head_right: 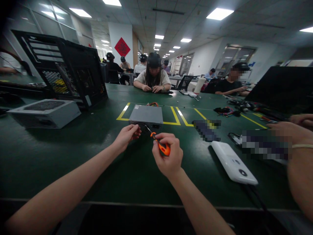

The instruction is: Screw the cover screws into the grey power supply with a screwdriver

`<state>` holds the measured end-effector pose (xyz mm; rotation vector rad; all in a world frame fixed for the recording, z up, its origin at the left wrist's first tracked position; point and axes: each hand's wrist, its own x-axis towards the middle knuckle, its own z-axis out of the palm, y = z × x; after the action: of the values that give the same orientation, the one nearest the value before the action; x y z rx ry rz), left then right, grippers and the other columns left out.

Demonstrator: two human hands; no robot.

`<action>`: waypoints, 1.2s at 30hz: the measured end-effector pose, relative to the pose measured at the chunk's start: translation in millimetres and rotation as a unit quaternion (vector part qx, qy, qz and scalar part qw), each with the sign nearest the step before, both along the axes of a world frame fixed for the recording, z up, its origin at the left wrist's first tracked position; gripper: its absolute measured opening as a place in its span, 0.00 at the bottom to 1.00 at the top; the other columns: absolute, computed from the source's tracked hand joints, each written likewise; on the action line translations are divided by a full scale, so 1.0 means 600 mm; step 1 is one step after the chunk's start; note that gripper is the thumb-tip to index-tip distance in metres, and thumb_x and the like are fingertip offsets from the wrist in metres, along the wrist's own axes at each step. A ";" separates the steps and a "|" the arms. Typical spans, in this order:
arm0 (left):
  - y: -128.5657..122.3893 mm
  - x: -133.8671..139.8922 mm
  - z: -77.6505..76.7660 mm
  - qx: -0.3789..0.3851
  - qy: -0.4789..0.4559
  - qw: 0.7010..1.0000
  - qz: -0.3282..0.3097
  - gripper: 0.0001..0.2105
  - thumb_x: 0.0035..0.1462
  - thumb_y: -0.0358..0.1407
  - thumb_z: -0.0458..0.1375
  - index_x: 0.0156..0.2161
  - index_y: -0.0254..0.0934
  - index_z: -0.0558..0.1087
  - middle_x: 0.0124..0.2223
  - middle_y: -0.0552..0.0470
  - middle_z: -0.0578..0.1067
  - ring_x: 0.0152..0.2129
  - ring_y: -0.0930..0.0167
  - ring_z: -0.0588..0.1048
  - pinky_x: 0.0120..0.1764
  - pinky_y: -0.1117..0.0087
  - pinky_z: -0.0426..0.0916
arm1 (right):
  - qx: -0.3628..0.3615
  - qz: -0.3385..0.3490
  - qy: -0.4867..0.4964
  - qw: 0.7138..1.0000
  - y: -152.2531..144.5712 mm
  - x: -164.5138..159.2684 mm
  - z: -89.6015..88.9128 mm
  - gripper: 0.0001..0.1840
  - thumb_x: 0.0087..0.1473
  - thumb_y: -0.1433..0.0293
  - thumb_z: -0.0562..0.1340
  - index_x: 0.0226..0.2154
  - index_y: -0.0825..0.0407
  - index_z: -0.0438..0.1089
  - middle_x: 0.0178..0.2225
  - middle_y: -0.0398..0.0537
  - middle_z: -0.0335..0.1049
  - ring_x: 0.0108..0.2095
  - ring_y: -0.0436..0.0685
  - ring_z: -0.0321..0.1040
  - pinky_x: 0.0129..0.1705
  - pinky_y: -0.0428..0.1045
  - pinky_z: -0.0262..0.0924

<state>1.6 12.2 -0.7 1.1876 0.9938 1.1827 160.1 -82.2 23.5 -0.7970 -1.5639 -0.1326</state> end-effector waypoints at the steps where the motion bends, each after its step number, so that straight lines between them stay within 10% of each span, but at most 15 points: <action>1: 0.002 -0.003 -0.005 0.052 0.079 0.995 0.006 0.09 0.54 0.38 0.51 0.31 0.34 0.69 0.28 0.51 0.71 0.23 0.76 0.69 0.27 0.74 0.64 | -0.009 -0.003 0.014 1.000 0.002 0.000 0.002 0.16 0.42 0.80 0.61 0.33 0.51 0.56 0.32 0.45 0.66 0.33 0.52 0.67 0.34 0.50 0.63; 7: 0.002 -0.002 -0.020 0.332 0.486 0.808 0.001 0.11 0.56 0.32 0.48 0.41 0.39 0.71 0.42 0.48 0.69 0.39 0.68 0.67 0.41 0.68 0.62 | -0.013 -0.047 0.085 0.995 0.010 0.005 0.011 0.14 0.43 0.77 0.61 0.32 0.51 0.57 0.31 0.43 0.65 0.32 0.51 0.67 0.34 0.50 0.63; 12: -0.002 0.020 -0.019 0.406 0.624 0.666 -0.044 0.14 0.57 0.29 0.45 0.43 0.39 0.70 0.41 0.47 0.68 0.38 0.66 0.66 0.38 0.66 0.63 | -0.004 -0.056 0.088 0.995 0.013 0.007 0.014 0.12 0.43 0.77 0.61 0.31 0.51 0.58 0.31 0.43 0.65 0.31 0.51 0.67 0.34 0.50 0.62; 15: -0.004 0.023 -0.016 0.410 0.652 0.637 -0.039 0.13 0.57 0.30 0.44 0.39 0.36 0.71 0.39 0.46 0.68 0.37 0.66 0.66 0.36 0.67 0.63 | 0.000 -0.051 0.081 0.995 0.013 0.008 0.014 0.12 0.43 0.78 0.61 0.31 0.51 0.58 0.30 0.43 0.65 0.32 0.51 0.67 0.34 0.50 0.62; 30: -0.020 0.002 0.008 0.365 0.678 0.632 -0.092 0.11 0.53 0.23 0.45 0.35 0.32 0.69 0.39 0.41 0.68 0.35 0.66 0.68 0.34 0.68 0.64 | -0.001 -0.022 0.030 0.999 0.001 0.008 0.014 0.13 0.42 0.79 0.61 0.31 0.51 0.60 0.31 0.44 0.66 0.32 0.52 0.66 0.34 0.51 0.63; 33: -0.018 0.004 0.000 0.340 0.619 0.704 -0.067 0.10 0.52 0.24 0.47 0.34 0.33 0.70 0.39 0.40 0.69 0.36 0.65 0.68 0.35 0.67 0.64 | -0.003 -0.029 0.022 0.999 0.000 0.009 0.015 0.12 0.42 0.79 0.61 0.31 0.51 0.61 0.31 0.45 0.67 0.33 0.53 0.66 0.34 0.52 0.63; 36: -0.011 0.000 -0.002 0.253 0.454 0.854 -0.027 0.04 0.50 0.29 0.54 0.32 0.34 0.70 0.35 0.45 0.70 0.34 0.67 0.68 0.35 0.69 0.64 | -0.003 -0.032 -0.015 0.999 -0.003 0.011 0.015 0.12 0.43 0.79 0.60 0.32 0.51 0.63 0.32 0.46 0.67 0.33 0.53 0.67 0.34 0.52 0.64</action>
<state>1.8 5.7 -1.9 2.3004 1.3457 0.8266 166.4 -83.8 32.6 -0.8535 -1.5683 -0.1890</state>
